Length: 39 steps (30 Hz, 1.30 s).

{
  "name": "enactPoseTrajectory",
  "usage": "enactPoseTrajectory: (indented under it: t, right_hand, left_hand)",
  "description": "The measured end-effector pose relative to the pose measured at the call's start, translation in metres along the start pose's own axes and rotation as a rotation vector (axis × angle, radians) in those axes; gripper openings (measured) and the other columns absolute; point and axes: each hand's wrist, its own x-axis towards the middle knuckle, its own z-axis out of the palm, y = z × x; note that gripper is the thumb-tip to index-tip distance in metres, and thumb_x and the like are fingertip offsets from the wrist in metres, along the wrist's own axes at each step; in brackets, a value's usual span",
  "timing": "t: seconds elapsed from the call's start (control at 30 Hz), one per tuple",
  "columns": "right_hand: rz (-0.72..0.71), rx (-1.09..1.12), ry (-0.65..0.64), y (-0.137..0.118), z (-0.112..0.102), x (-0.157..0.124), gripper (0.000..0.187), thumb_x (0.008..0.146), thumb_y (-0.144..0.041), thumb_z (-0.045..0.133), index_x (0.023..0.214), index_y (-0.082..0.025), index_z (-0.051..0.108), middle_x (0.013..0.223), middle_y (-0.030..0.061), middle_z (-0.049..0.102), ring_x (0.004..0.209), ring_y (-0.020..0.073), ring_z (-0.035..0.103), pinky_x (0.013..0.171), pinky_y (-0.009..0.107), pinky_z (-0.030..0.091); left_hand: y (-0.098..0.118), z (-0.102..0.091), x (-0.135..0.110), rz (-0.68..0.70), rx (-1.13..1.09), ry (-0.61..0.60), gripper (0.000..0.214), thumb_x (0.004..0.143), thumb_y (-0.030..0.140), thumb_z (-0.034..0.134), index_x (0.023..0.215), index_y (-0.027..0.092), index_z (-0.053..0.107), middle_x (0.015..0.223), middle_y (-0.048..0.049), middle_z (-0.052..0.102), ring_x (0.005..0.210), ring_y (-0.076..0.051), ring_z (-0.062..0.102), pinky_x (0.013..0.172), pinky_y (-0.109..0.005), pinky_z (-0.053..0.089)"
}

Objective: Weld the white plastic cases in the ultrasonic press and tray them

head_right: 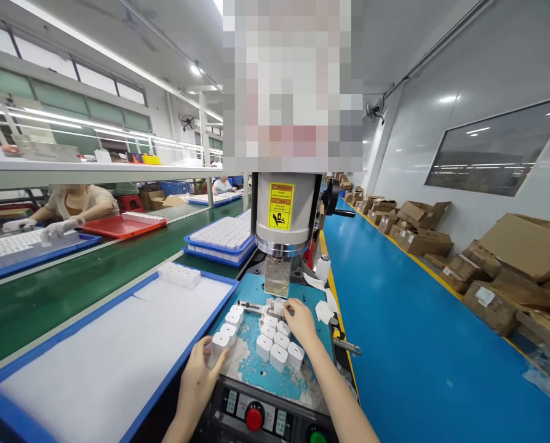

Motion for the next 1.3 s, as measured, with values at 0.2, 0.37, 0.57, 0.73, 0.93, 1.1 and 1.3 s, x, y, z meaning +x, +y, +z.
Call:
enactPoseTrajectory:
  t: [0.2,0.37,0.57,0.73,0.93,1.1,1.3]
  right_hand:
    - [-0.049,-0.068,-0.064,-0.008,0.018,0.003,0.015,0.076,-0.031,0.054,0.068,-0.024,0.064,0.086,0.005,0.066,0.074,0.0215,0.061,0.069,0.032,0.045]
    - [-0.037,-0.071,-0.077,-0.011,0.019,0.001,0.017,0.075,-0.036,0.056,0.064,-0.024,0.06,0.083,0.004,0.064,0.064,0.0179,0.055,0.063,0.031,0.042]
    - [0.018,-0.018,0.019,-0.022,0.007,0.007,0.02,0.078,-0.041,0.052,0.068,-0.024,0.057,0.076,0.0024,0.057,0.062,0.017,0.051,0.054,0.028,0.04]
    - [-0.03,-0.052,0.155,-0.033,-0.01,-0.049,0.019,0.085,-0.034,0.047,0.07,-0.023,0.051,0.079,0.0043,0.053,0.076,0.0203,0.053,0.067,0.033,0.043]
    - [-0.345,-0.353,0.273,-0.013,0.004,-0.175,0.003,0.076,-0.023,0.056,0.078,-0.024,0.057,0.085,0.0076,0.055,0.077,0.023,0.053,0.068,0.037,0.043]
    - [-0.452,-0.465,0.175,-0.001,0.011,-0.189,0.014,0.074,-0.018,0.06,0.085,-0.026,0.063,0.081,0.0062,0.06,0.07,0.021,0.056,0.062,0.034,0.044]
    - [-0.221,-0.316,0.245,-0.005,-0.004,-0.18,0.004,0.08,-0.02,0.056,0.081,-0.024,0.058,0.082,0.0074,0.056,0.076,0.0229,0.055,0.067,0.035,0.044]
  left_hand:
    - [-0.022,0.005,-0.012,0.231,0.004,0.126,0.015,0.091,0.03,0.042,0.079,0.022,0.048,0.076,-0.0018,0.055,0.074,-0.016,0.059,0.067,-0.027,0.047]
    - [-0.034,0.011,-0.008,0.388,0.04,0.16,0.016,0.09,0.022,0.041,0.081,0.022,0.054,0.073,-0.003,0.058,0.071,-0.017,0.06,0.066,-0.027,0.047]
    - [-0.035,0.013,-0.006,0.423,0.069,0.207,0.016,0.088,0.021,0.043,0.081,0.021,0.057,0.074,-0.004,0.062,0.071,-0.017,0.061,0.066,-0.027,0.049]
    - [-0.036,0.009,-0.007,0.43,0.041,0.174,0.016,0.088,0.02,0.043,0.081,0.021,0.058,0.078,-0.0047,0.064,0.075,-0.017,0.062,0.068,-0.026,0.05]
    - [-0.042,0.014,-0.005,0.447,0.017,0.173,0.017,0.086,0.018,0.043,0.08,0.021,0.059,0.082,-0.0055,0.065,0.08,-0.018,0.063,0.072,-0.028,0.051]
    - [-0.043,0.017,-0.006,0.434,0.003,0.187,0.017,0.086,0.019,0.043,0.079,0.021,0.058,0.079,-0.0059,0.065,0.076,-0.018,0.062,0.072,-0.03,0.051]
    - [-0.014,-0.003,-0.001,0.344,-0.074,0.127,0.011,0.088,0.021,0.044,0.086,0.021,0.054,0.088,-0.006,0.061,0.088,-0.018,0.061,0.077,-0.028,0.05]
